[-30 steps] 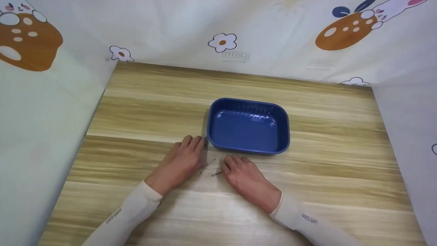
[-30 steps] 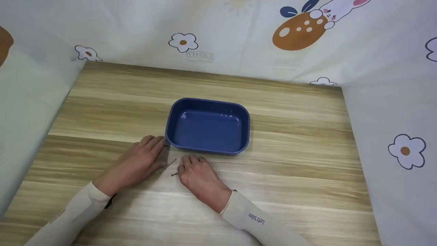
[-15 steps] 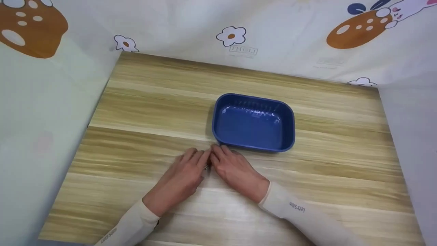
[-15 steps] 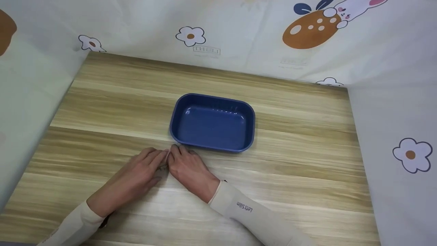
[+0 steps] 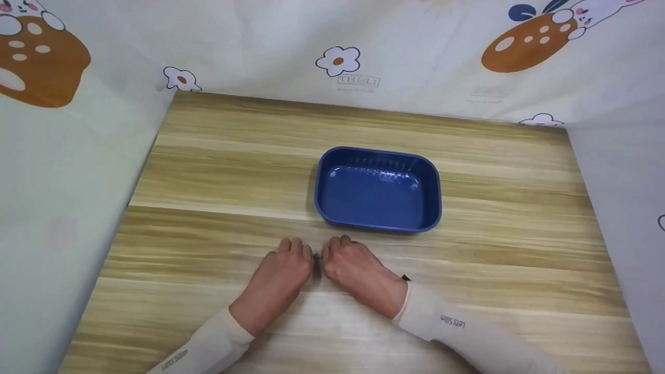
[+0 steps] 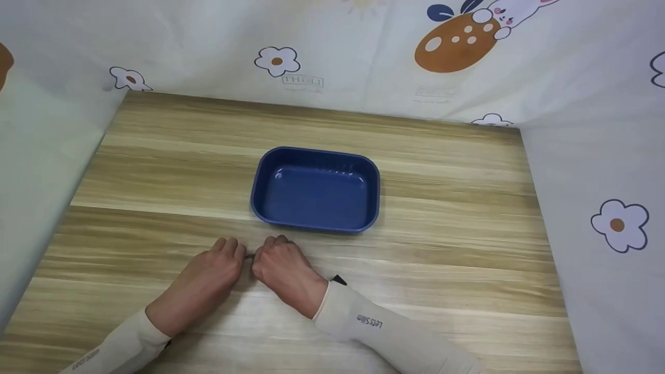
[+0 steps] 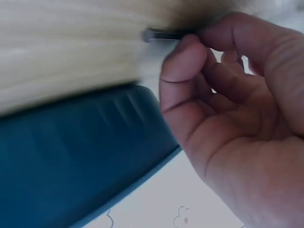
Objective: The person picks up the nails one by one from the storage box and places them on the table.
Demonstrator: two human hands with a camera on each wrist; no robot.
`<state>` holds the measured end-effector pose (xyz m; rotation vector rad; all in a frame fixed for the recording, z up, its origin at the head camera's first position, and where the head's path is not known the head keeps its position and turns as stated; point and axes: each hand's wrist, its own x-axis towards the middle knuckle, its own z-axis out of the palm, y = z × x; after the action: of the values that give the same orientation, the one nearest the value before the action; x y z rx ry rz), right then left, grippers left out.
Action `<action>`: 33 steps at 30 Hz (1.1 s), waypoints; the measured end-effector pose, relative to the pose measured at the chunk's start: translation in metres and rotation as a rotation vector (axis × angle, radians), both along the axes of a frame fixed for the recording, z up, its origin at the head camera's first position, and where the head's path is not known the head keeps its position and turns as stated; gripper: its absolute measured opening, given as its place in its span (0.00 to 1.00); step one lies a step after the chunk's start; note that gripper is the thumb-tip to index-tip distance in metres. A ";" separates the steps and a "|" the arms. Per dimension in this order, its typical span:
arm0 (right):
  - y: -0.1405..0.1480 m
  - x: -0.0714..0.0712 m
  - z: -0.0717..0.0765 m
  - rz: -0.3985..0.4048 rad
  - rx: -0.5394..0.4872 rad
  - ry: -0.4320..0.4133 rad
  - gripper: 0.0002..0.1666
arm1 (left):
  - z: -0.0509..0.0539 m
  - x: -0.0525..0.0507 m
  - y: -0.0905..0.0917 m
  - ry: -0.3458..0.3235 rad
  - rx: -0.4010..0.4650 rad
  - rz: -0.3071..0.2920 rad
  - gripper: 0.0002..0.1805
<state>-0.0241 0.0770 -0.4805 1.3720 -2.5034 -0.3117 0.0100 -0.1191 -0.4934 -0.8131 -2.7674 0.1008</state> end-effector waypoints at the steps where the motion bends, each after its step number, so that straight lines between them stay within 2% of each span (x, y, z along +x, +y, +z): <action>1: 0.000 0.000 0.001 -0.010 0.006 0.007 0.06 | -0.001 -0.001 0.001 0.002 -0.013 -0.005 0.13; 6: 0.008 -0.004 0.004 -0.023 0.072 0.025 0.10 | -0.003 -0.009 0.002 0.019 -0.077 -0.034 0.13; 10: 0.023 -0.009 0.002 0.004 0.066 -0.037 0.11 | -0.006 -0.016 0.000 0.045 -0.070 -0.054 0.12; 13: 0.039 -0.013 0.004 0.028 -0.008 -0.147 0.11 | -0.006 -0.021 -0.003 0.036 -0.017 -0.073 0.10; 16: 0.059 -0.019 0.016 0.039 -0.131 -0.323 0.10 | -0.002 -0.024 -0.007 -0.029 0.062 -0.100 0.12; 18: 0.072 -0.024 0.031 0.020 -0.231 -0.430 0.08 | 0.004 -0.026 -0.010 -0.094 0.127 -0.125 0.13; 20: 0.084 -0.033 0.048 -0.018 -0.327 -0.469 0.06 | 0.014 -0.028 -0.013 -0.159 0.201 -0.158 0.12; 22: 0.093 -0.043 0.063 -0.069 -0.403 -0.456 0.04 | 0.030 -0.030 -0.013 -0.224 0.291 -0.193 0.10; 24: 0.100 -0.052 0.071 -0.120 -0.438 -0.409 0.04 | 0.049 -0.035 -0.010 -0.258 0.383 -0.243 0.05; 26: 0.105 -0.059 0.073 -0.175 -0.449 -0.404 0.05 | 0.067 -0.045 -0.003 -0.259 0.466 -0.296 0.03; 28: 0.110 -0.065 0.067 -0.230 -0.430 -0.402 0.05 | 0.077 -0.060 0.009 -0.234 0.508 -0.328 0.02; 30: 0.113 -0.069 0.058 -0.270 -0.399 -0.375 0.04 | 0.079 -0.078 0.024 -0.227 0.499 -0.328 0.02; 33: 0.116 -0.067 0.044 -0.269 -0.384 -0.258 0.03 | 0.071 -0.107 0.048 -0.263 0.400 -0.304 0.04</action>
<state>-0.0911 0.1931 -0.4367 0.9779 -2.7679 0.3038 -0.0972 -0.0711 -0.4224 -1.1823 -2.7093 -0.6352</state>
